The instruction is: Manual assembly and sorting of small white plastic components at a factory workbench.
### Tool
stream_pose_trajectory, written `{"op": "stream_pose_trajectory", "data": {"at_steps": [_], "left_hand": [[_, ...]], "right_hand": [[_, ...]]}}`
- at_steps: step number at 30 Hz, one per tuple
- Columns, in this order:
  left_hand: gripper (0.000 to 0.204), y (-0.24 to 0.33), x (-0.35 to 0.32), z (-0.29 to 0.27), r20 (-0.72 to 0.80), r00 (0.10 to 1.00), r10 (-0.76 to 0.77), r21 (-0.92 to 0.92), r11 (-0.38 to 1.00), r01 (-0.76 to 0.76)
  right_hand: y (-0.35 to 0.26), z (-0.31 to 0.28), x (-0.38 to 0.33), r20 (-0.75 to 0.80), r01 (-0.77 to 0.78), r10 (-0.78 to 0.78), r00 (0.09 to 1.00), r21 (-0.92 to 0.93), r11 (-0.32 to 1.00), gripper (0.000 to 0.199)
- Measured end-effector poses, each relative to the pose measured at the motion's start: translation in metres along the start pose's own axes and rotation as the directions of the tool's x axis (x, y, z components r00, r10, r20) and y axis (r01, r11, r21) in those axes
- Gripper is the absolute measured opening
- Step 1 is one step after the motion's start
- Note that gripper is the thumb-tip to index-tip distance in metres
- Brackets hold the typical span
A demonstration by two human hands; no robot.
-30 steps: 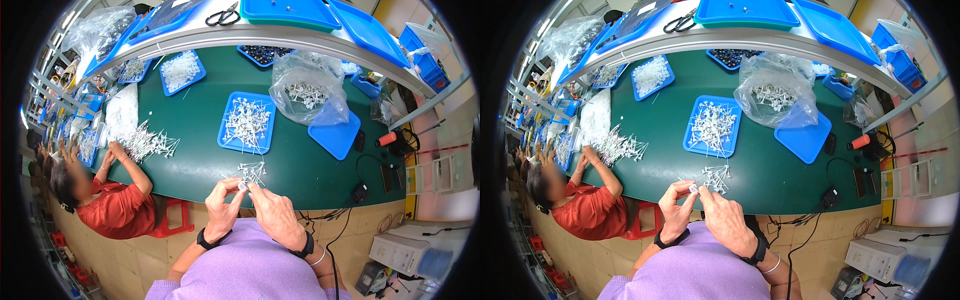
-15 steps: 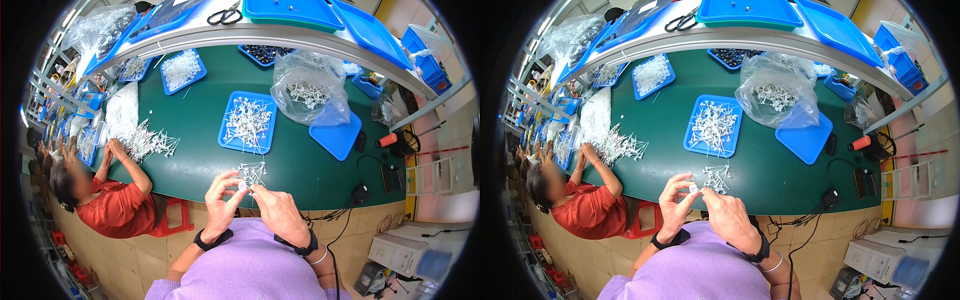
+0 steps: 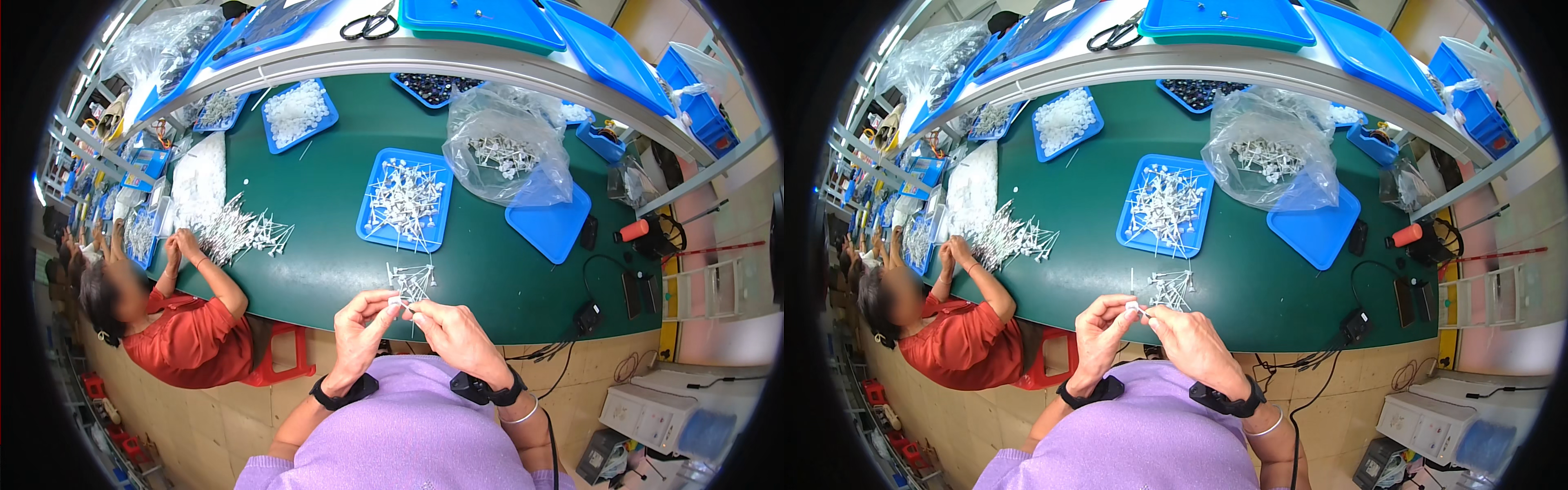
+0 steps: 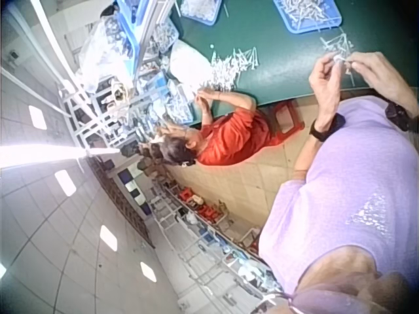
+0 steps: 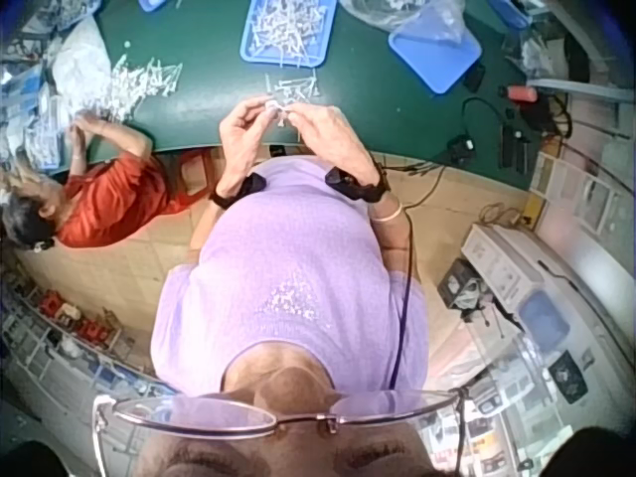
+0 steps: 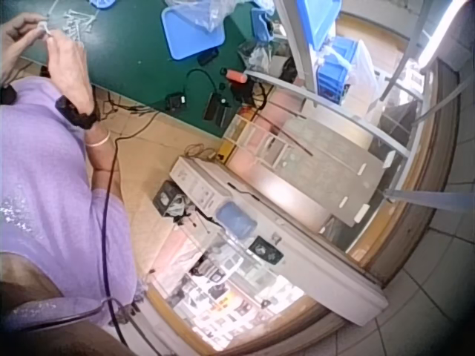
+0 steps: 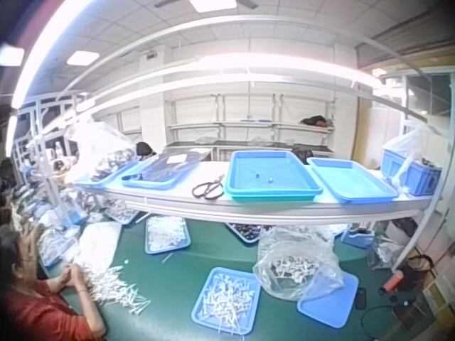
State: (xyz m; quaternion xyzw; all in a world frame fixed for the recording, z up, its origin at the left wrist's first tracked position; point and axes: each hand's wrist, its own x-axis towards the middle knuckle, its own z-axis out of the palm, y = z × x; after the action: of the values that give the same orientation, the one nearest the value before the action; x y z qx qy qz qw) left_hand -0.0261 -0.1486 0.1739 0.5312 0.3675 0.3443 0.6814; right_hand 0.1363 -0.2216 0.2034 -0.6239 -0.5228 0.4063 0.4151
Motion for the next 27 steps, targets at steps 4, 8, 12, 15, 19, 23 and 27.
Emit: {"op": "stream_pose_trajectory", "data": {"at_steps": [4, 8, 12, 15, 19, 23, 27], "left_hand": [[0.020, 0.001, -0.001, 0.002, -0.020, 1.000, 0.024, -0.006, 1.000, -0.025], [0.018, -0.004, 0.000, 0.003, -0.037, 0.998, 0.051, -0.065, 0.996, -0.053], [0.017, -0.006, 0.002, 0.000, -0.022, 0.998, 0.054, -0.053, 0.997, -0.055], [0.018, -0.005, 0.001, 0.001, -0.018, 0.999, 0.039, -0.080, 0.996, -0.040], [0.019, -0.005, -0.001, 0.005, -0.047, 0.999, 0.012, -0.094, 0.995, -0.017], [0.020, -0.002, -0.003, 0.005, -0.043, 0.999, -0.009, -0.091, 0.996, 0.005], [0.021, 0.001, -0.005, 0.004, -0.038, 0.999, -0.035, -0.063, 0.997, 0.033]], "right_hand": [[0.011, -0.003, 0.004, 0.192, -0.174, 0.119, 0.974, 0.302, 0.937, 0.023], [0.013, -0.007, 0.007, 0.363, -0.337, 0.146, 0.920, 0.545, 0.768, 0.028], [0.020, -0.008, 0.008, 0.460, -0.450, 0.148, 0.875, 0.666, 0.594, 0.027], [0.020, -0.008, 0.006, 0.471, -0.468, 0.154, 0.868, 0.676, 0.569, 0.027], [0.017, -0.004, 0.003, 0.375, -0.368, 0.154, 0.914, 0.608, 0.703, 0.028], [0.007, -0.005, 0.002, 0.291, -0.295, 0.168, 0.942, 0.477, 0.828, 0.023], [0.008, -0.004, 0.000, 0.234, -0.225, 0.145, 0.961, 0.364, 0.904, 0.025]]}}
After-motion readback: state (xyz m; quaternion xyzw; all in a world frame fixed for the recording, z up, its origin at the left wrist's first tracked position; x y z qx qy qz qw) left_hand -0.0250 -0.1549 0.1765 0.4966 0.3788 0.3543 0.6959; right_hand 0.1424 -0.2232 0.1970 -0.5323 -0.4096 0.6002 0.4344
